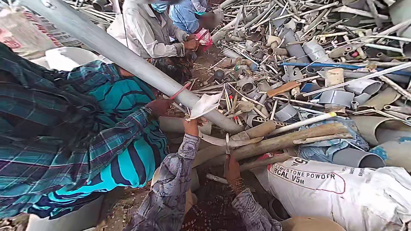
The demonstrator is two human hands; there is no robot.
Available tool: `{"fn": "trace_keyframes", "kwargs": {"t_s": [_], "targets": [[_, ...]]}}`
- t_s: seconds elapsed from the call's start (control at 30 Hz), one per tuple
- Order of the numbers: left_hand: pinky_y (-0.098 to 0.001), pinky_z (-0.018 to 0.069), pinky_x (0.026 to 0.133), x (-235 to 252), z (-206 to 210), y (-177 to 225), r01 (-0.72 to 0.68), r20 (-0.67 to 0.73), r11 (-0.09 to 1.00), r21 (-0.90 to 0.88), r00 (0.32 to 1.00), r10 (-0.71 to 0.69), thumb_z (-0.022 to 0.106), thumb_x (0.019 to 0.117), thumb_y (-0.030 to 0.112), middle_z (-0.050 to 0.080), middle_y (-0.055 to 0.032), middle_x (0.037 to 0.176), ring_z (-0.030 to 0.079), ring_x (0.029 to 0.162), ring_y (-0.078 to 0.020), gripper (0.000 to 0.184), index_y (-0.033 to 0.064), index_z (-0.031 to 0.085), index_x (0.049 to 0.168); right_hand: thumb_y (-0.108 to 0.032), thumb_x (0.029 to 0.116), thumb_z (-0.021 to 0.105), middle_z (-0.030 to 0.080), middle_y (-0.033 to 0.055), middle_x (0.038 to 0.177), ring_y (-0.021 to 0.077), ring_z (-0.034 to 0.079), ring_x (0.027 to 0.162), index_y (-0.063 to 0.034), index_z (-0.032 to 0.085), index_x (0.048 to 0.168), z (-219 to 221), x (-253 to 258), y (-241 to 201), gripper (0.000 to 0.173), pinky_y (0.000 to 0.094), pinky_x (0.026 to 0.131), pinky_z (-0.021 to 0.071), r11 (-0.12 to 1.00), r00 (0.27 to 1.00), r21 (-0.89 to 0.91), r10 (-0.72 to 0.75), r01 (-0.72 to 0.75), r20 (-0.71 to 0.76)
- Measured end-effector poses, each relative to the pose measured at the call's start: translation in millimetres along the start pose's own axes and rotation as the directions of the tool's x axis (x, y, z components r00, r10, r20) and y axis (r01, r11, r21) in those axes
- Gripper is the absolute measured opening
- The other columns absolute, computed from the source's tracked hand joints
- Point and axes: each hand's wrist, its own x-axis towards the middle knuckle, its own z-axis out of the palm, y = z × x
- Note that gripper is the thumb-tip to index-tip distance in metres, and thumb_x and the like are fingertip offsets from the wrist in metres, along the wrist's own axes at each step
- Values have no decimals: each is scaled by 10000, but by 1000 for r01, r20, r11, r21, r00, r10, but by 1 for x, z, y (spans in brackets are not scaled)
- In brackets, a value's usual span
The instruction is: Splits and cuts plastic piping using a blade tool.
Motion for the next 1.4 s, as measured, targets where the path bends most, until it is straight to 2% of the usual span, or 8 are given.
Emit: {"fn": "trace_keyframes", "kwargs": {"t_s": [0.1,0.33,0.5,0.77,0.93,1.17,1.3,1.4], "targets": [[-183,514,510,-1,8,-2,14,-5,1000,14,1000,-14,267,1083,89,643,-13,579,612,485,-42,387,-105,600,1049,-139,1118,337,652,268,940,354,650,721,4,206,1595,-14,21,30,514,490,713,538,987,988,58,151,-151,2],[-167,482,483,-6,25,11,109,-38,992,69,994,-106,371,1094,122,648,-11,594,582,460,-24,305,-80,598,1091,-9,995,489,655,227,679,368,644,534,183,471,1387,21,-21,-30,438,512,550,529,895,857,39,-411,444,-312],[-165,431,441,-6,23,10,206,-108,972,116,975,-194,373,1123,254,637,-26,574,525,408,-24,418,-79,623,1094,-77,1089,394,648,260,827,347,631,634,68,247,1564,17,12,40,518,509,654,527,981,972,192,50,-6,-228],[-164,382,410,-2,27,13,267,-203,960,83,948,-246,398,1120,287,612,-8,537,448,366,-5,434,-69,641,1070,-7,994,487,640,215,661,304,608,476,197,448,1395,41,-10,-15,451,459,512,520,885,822,81,-389,459,-417],[-163,384,409,-5,29,7,289,-185,954,84,945,-270,420,1114,258,617,-18,543,461,369,-11,394,-67,638,1068,-74,1093,390,608,254,824,301,575,617,79,190,1575,24,10,37,544,474,638,505,958,963,287,84,-7,-258],[-165,415,427,-6,37,8,253,-190,965,63,953,-238,426,1112,236,617,-16,552,496,389,-19,372,-76,627,1088,-14,1008,474,666,240,803,251,588,538,174,406,1438,36,-13,-21,474,427,559,510,885,874,234,-296,403,-386],[-163,433,439,-11,35,8,223,-140,973,67,967,-212,429,1104,163,620,-19,549,521,399,-21,318,-93,617,1092,-98,1108,328,472,79,715,140,466,500,59,121,1577,12,11,34,536,319,494,443,904,986,427,101,-37,-129],[-166,443,452,-16,43,7,170,-96,984,60,982,-164,411,1083,79,620,-19,558,525,411,-21,277,-107,616,1099,-68,1082,365,491,71,696,116,452,473,66,219,1556,4,7,19,513,306,467,432,898,984,435,10,70,-180]]}}
